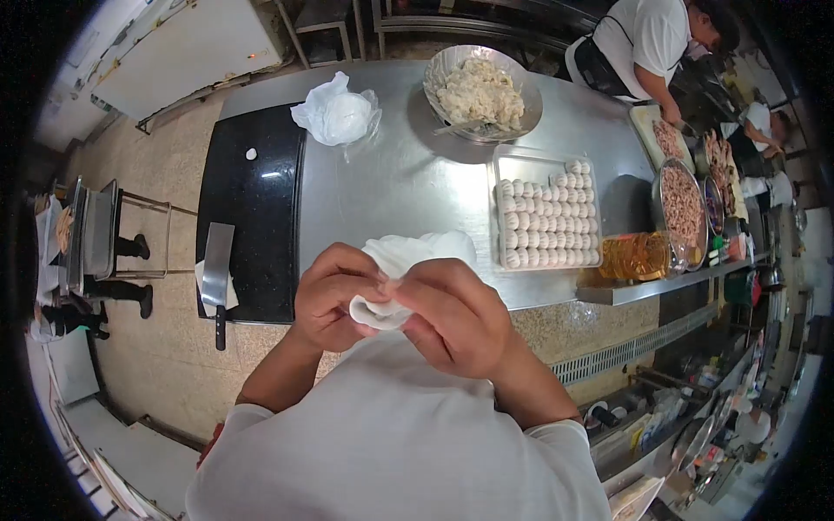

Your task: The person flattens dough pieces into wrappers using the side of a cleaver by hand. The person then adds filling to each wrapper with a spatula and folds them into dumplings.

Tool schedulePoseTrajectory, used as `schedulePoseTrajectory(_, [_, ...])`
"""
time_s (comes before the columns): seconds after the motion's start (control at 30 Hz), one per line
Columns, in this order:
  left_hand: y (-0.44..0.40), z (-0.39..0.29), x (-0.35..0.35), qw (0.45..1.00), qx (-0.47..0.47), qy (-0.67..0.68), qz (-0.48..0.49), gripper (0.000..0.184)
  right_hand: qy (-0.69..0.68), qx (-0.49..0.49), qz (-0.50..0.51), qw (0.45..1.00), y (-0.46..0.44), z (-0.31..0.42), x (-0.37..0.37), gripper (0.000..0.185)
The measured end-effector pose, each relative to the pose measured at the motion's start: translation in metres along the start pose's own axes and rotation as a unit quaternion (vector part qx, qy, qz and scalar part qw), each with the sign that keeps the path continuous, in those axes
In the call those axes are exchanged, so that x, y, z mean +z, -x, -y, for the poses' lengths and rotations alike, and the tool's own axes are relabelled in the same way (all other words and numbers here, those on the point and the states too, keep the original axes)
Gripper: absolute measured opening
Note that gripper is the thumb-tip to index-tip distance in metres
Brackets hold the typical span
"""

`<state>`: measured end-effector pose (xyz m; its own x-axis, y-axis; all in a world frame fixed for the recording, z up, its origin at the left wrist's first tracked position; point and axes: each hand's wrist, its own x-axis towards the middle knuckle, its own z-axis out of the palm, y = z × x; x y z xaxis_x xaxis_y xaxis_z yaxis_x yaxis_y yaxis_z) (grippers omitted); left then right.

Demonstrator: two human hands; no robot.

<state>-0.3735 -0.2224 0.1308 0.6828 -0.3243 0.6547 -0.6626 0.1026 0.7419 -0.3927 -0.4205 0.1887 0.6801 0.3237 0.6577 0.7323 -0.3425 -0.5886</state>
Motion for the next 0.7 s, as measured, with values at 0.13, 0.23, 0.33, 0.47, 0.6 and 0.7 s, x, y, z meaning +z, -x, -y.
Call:
schedulePoseTrajectory(0.13, [-0.015, 0.001, 0.035, 0.997, 0.017, -0.071, -0.025, 0.032, -0.035, -0.023, 0.071, 0.997, 0.011, -0.025, -0.036, 0.034])
schedulePoseTrajectory(0.23, [-0.014, 0.003, 0.064, 0.992, 0.036, -0.094, -0.075, 0.033, -0.061, -0.046, 0.07, 0.995, 0.024, -0.037, -0.058, 0.034])
schedulePoseTrajectory(0.33, [-0.033, -0.003, 0.083, 0.99, 0.025, -0.136, -0.03, 0.029, -0.103, -0.031, 0.008, 0.994, 0.024, -0.051, -0.077, 0.031])
schedulePoseTrajectory(0.47, [-0.044, -0.002, 0.111, 0.979, 0.042, -0.197, -0.033, 0.028, -0.128, -0.061, 0.042, 0.989, 0.034, -0.073, -0.1, 0.03])
schedulePoseTrajectory(0.6, [-0.04, -0.002, 0.128, 0.971, 0.051, -0.22, -0.082, 0.029, -0.159, -0.08, 0.032, 0.984, 0.034, -0.083, -0.111, 0.028])
schedulePoseTrajectory(0.7, [-0.047, -0.007, 0.13, 0.962, 0.041, -0.263, -0.059, 0.026, -0.197, -0.039, 0.004, 0.98, 0.032, -0.084, -0.11, 0.025])
